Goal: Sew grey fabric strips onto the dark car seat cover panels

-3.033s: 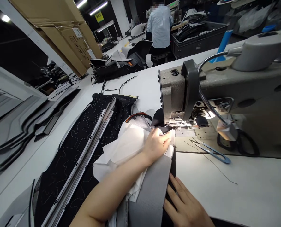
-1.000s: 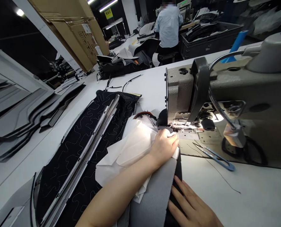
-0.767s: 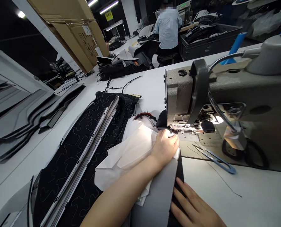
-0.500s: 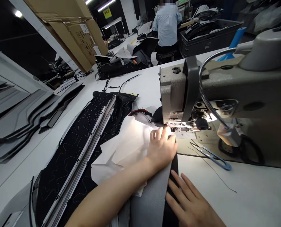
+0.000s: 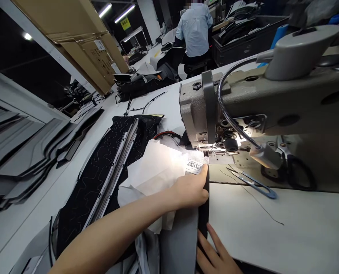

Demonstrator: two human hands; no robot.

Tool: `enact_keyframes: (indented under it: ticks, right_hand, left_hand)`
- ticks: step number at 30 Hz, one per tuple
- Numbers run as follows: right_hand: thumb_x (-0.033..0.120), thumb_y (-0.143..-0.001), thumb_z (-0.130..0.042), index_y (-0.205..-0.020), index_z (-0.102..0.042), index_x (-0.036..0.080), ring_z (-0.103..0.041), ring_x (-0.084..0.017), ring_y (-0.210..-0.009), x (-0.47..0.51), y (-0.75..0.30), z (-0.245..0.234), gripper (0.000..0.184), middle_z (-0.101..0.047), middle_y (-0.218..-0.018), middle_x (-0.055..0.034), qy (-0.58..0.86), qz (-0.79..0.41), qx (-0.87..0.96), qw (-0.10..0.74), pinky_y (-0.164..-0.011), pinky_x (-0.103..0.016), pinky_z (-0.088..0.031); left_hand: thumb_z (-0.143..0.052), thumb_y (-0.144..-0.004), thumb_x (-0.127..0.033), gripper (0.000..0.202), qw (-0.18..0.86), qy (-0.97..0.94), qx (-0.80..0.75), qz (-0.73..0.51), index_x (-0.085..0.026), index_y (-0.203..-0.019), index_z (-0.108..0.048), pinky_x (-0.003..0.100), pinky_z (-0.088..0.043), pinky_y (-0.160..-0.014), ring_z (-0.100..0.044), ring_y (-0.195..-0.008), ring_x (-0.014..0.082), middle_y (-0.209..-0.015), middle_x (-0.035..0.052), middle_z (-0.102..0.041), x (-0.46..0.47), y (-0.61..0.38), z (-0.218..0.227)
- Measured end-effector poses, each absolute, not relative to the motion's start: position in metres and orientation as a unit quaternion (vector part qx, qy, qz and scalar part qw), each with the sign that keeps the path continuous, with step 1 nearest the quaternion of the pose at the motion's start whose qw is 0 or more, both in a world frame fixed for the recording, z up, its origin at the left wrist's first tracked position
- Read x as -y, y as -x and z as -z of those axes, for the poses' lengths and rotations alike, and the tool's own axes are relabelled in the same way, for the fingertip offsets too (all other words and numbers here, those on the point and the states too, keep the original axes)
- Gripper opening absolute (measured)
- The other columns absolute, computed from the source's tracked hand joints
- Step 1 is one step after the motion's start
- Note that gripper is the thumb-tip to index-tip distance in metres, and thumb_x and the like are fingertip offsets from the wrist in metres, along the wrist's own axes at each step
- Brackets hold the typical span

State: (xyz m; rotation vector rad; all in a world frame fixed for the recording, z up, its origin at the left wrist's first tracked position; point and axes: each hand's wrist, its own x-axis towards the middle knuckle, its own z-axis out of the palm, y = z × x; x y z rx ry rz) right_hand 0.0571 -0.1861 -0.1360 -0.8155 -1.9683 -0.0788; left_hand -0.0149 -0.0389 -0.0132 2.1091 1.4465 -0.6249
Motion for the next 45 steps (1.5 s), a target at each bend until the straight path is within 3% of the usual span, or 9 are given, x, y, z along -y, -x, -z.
enact_keyframes:
  ticks: [5,8,12,21,27,35,39,45]
  right_hand:
    - [0.010,-0.084,-0.039,-0.068,-0.058,0.020,-0.060,-0.023,-0.100,0.170,-0.076,0.120,0.027,-0.065,-0.080,-0.0028,0.317,0.034,0.822,0.473,-0.107,-0.046,-0.032]
    - [0.009,-0.083,-0.040,-0.069,-0.058,0.020,-0.060,-0.024,-0.099,0.166,-0.082,0.115,0.025,-0.065,-0.080,-0.0031,0.315,0.031,0.831,0.458,-0.104,-0.044,-0.036]
    - [0.009,-0.085,-0.039,-0.069,-0.059,0.020,-0.060,-0.024,-0.100,0.165,-0.082,0.113,0.028,-0.065,-0.082,-0.0036,0.313,0.035,0.830,0.461,-0.102,-0.042,-0.036]
    - [0.016,-0.087,-0.042,-0.074,-0.063,0.020,-0.054,-0.030,-0.112,0.166,-0.081,0.120,0.025,-0.066,-0.092,-0.0054,0.317,0.012,0.832,0.455,-0.101,-0.047,-0.037]
    - [0.013,-0.086,-0.043,-0.072,-0.062,0.019,-0.056,-0.029,-0.109,0.167,-0.080,0.122,0.024,-0.066,-0.089,-0.0057,0.318,0.023,0.828,0.462,-0.101,-0.047,-0.038]
    - [0.012,-0.088,-0.039,-0.073,-0.062,0.019,-0.057,-0.026,-0.107,0.164,-0.083,0.119,0.028,-0.065,-0.087,-0.0053,0.308,0.027,0.836,0.453,-0.100,-0.045,-0.040]
    - [0.013,-0.089,-0.039,-0.080,-0.065,0.019,-0.054,-0.027,-0.113,0.163,-0.085,0.119,0.028,-0.065,-0.093,-0.0068,0.306,0.020,0.849,0.431,-0.101,-0.044,-0.040]
    - [0.013,-0.089,-0.039,-0.083,-0.066,0.018,-0.051,-0.027,-0.117,0.163,-0.084,0.124,0.028,-0.066,-0.097,-0.0092,0.307,0.021,0.851,0.424,-0.100,-0.044,-0.042]
  left_hand:
    - [-0.038,-0.075,-0.021,0.081,0.252,-0.773,-0.556,0.177,-0.013,-0.149,-0.004,0.034,-0.047,-0.072,-0.062,-0.098,0.0308,-0.112,0.0162,-0.064,0.033,0.006,0.019]
    - [-0.043,-0.073,-0.023,0.087,0.252,-0.767,-0.559,0.188,-0.011,-0.149,-0.002,0.034,-0.047,-0.066,-0.063,-0.093,0.0314,-0.108,0.0172,-0.066,0.033,0.004,0.017]
    - [-0.047,-0.071,-0.021,0.091,0.266,-0.766,-0.554,0.186,-0.012,-0.149,-0.001,0.030,-0.046,-0.058,-0.065,-0.086,0.0291,-0.103,0.0153,-0.067,0.035,0.009,0.016]
    - [-0.039,-0.072,-0.018,0.082,0.242,-0.793,-0.545,0.129,-0.013,-0.149,-0.011,0.030,-0.047,-0.061,-0.065,-0.082,0.0261,-0.092,0.0091,-0.069,0.033,0.018,0.026]
    - [-0.040,-0.072,-0.018,0.082,0.250,-0.791,-0.543,0.131,-0.013,-0.149,-0.010,0.030,-0.046,-0.059,-0.065,-0.077,0.0251,-0.087,0.0072,-0.069,0.033,0.018,0.027]
    - [-0.039,-0.074,-0.019,0.079,0.228,-0.796,-0.543,0.136,-0.010,-0.148,-0.013,0.034,-0.048,-0.065,-0.065,-0.091,0.0301,-0.103,0.0156,-0.068,0.034,0.015,0.027]
    - [-0.039,-0.075,-0.019,0.076,0.225,-0.800,-0.545,0.111,-0.012,-0.148,-0.017,0.034,-0.048,-0.068,-0.064,-0.093,0.0295,-0.106,0.0154,-0.067,0.032,0.016,0.029]
    - [-0.039,-0.076,-0.019,0.074,0.216,-0.798,-0.555,0.096,-0.010,-0.147,-0.020,0.033,-0.048,-0.067,-0.066,-0.088,0.0284,-0.098,0.0153,-0.069,0.029,0.015,0.032]
